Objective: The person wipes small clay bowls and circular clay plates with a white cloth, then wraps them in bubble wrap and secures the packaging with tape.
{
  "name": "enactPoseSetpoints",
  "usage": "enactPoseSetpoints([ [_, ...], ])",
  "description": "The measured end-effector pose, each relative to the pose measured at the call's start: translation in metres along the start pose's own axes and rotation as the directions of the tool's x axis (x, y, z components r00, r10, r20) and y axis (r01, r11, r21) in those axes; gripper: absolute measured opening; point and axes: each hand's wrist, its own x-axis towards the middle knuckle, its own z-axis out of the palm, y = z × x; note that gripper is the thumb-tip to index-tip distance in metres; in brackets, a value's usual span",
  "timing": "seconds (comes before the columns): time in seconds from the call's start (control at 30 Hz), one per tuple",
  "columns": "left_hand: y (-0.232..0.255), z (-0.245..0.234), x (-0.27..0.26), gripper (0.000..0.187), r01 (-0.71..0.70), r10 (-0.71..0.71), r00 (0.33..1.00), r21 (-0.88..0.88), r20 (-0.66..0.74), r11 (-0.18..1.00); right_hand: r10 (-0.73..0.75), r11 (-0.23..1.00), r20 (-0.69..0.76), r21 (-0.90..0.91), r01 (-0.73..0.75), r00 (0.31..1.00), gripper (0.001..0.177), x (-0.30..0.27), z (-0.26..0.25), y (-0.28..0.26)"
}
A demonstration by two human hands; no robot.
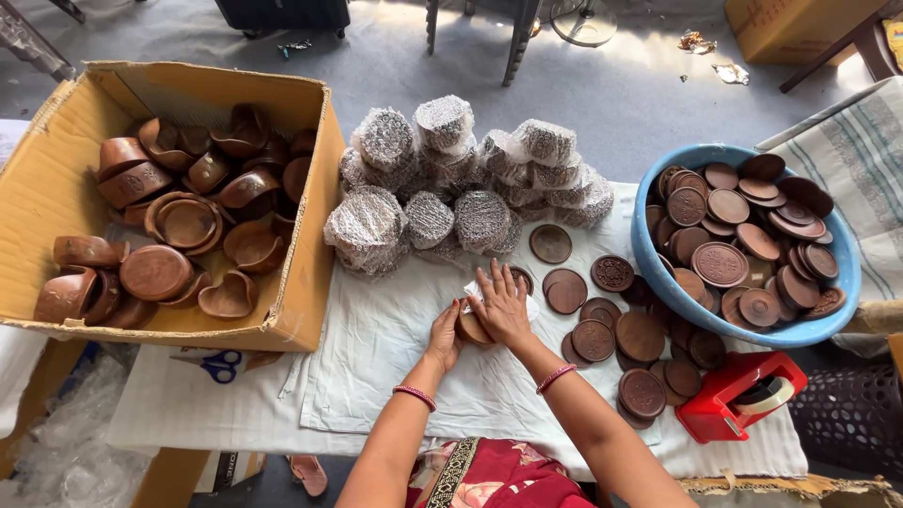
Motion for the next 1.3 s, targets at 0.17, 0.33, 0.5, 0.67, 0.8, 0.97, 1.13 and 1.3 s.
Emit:
enactPoseSetpoints([
  [0.17, -0.009, -0.012, 0.006, 0.051, 0.022, -0.02, 0.999, 0.031, -0.042, 0.999, -0.142, 0.988, -0.078, -0.067, 0.137, 0.987, 0.075, -0.057, 0.014, -0.03],
  [0.33, -0.028, -0.041, 0.031, 0.053, -0.11, 0.105, 0.994, 0.177, 0.033, 0.978, -0.134, 0.989, 0.129, -0.039, 0.14, 0.983, 0.06, -0.069, -0.022, -0.055],
  [0.5, -0.036, -0.046, 0.04, 0.041, 0.05, -0.048, 0.998, 0.063, -0.045, 0.997, -0.078, 0.991, -0.2, -0.126, 0.053, 0.977, 0.053, -0.014, -0.007, -0.033],
  [0.67, -0.004, 0.002, -0.008, 0.034, -0.254, 0.379, 0.919, 0.892, 0.103, 0.373, 0.036, 0.998, -0.374, -0.04, -0.055, 0.927, 0.041, -0.003, -0.013, -0.006],
  [0.8, 0.063, 0.072, -0.11, 0.031, -0.33, 0.407, 0.654, 0.725, 0.638, -0.605, -0.284, 0.955, -0.252, 0.016, 0.298, 0.925, 0.034, -0.027, -0.038, -0.006],
  [0.97, 0.086, 0.09, -0.191, 0.035, -0.617, -0.649, 0.633, 0.781, 0.422, -0.095, -0.387, 0.916, -0.12, 0.062, 0.396, 0.914, 0.024, -0.041, -0.034, 0.008],
  [1.13, 0.066, 0.105, -0.22, 0.032, -0.461, -0.607, 0.42, 0.734, 0.675, 0.498, -0.214, 0.973, -0.286, 0.016, 0.228, 0.934, 0.018, -0.049, -0.051, -0.004],
  [1.3, 0.041, 0.116, -0.216, 0.034, -0.73, -0.586, 0.21, 0.524, 0.783, 0.439, -0.405, 0.867, -0.321, 0.162, 0.471, 0.856, 0.02, -0.045, -0.056, 0.006],
])
